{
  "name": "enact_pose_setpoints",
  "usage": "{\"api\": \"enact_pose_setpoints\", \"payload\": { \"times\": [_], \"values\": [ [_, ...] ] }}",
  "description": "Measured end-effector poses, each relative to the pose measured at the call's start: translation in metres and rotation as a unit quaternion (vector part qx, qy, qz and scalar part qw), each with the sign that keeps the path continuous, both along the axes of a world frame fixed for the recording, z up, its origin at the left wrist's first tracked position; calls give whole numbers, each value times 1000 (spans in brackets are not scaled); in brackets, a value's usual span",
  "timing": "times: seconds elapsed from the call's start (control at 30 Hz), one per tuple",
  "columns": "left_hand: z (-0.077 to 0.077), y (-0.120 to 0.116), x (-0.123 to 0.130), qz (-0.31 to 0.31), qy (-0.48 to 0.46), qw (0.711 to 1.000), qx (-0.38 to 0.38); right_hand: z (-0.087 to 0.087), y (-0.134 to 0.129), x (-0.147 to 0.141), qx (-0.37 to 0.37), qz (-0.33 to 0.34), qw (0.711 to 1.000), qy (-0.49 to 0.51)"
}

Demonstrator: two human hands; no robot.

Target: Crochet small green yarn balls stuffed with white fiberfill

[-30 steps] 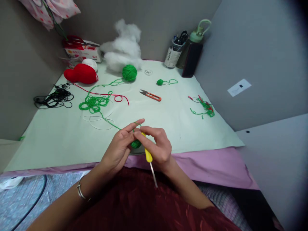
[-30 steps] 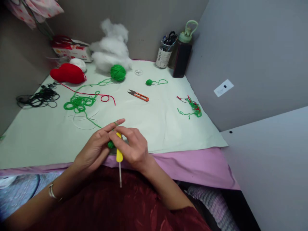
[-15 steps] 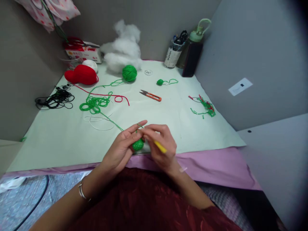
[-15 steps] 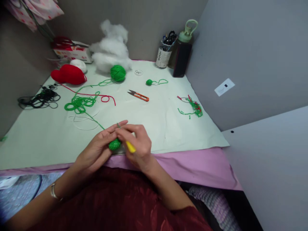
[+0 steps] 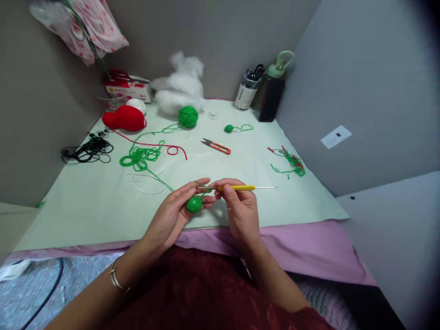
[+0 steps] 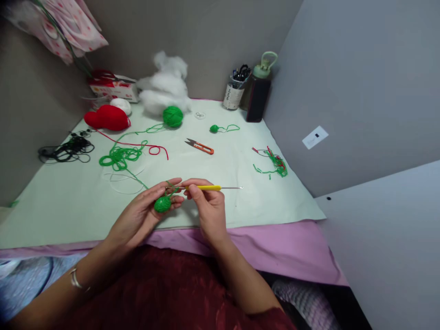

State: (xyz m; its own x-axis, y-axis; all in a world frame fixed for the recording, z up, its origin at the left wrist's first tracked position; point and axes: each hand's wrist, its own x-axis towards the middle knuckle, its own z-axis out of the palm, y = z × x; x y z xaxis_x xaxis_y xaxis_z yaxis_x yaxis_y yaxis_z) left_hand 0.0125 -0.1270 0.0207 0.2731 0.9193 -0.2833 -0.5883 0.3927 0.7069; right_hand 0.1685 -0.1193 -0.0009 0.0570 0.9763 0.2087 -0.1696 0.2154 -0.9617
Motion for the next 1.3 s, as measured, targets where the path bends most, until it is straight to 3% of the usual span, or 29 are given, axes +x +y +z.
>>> {"api": "enact_pose_setpoints", "payload": {
  "times": [0.27, 0.47, 0.53, 0.6, 0.7, 0.77, 0.83, 0.87, 1.03, 1.17, 1.3],
  "values": [
    [3, 2, 3, 24, 30, 999, -5, 2, 0, -6, 2, -3, 1000, 19],
    [-1, 8, 6, 72, -22, 997, -32, 11, -2, -13, 153, -60, 976, -140],
    [-1, 12, 4, 78, -40, 996, -33, 15, 2, -10, 206, -30, 958, -198],
    [2, 18, -1, 90, -44, 994, -35, 20, 13, -2, 268, 35, 922, -277],
    [12, 28, -12, 124, -22, 991, -43, 31, 44, 14, 316, 91, 823, -462],
    [21, 34, -19, 129, -2, 991, -47, 37, 74, 22, 261, 92, 772, -572],
    [31, 41, -27, 108, 14, 993, -40, 40, 107, 26, 160, 71, 723, -669],
    [35, 44, -31, 91, 21, 995, -31, 39, 123, 26, 135, 58, 716, -683],
    [59, 63, -64, 46, 42, 997, 40, 19, 176, 24, 77, 37, 708, -701],
    [80, 71, -84, 64, 22, 995, 69, 6, 184, 23, 61, 49, 730, -679],
    [97, 68, -87, 91, -24, 994, 61, 13, 181, 23, 39, 58, 776, -627]
  ]
}}
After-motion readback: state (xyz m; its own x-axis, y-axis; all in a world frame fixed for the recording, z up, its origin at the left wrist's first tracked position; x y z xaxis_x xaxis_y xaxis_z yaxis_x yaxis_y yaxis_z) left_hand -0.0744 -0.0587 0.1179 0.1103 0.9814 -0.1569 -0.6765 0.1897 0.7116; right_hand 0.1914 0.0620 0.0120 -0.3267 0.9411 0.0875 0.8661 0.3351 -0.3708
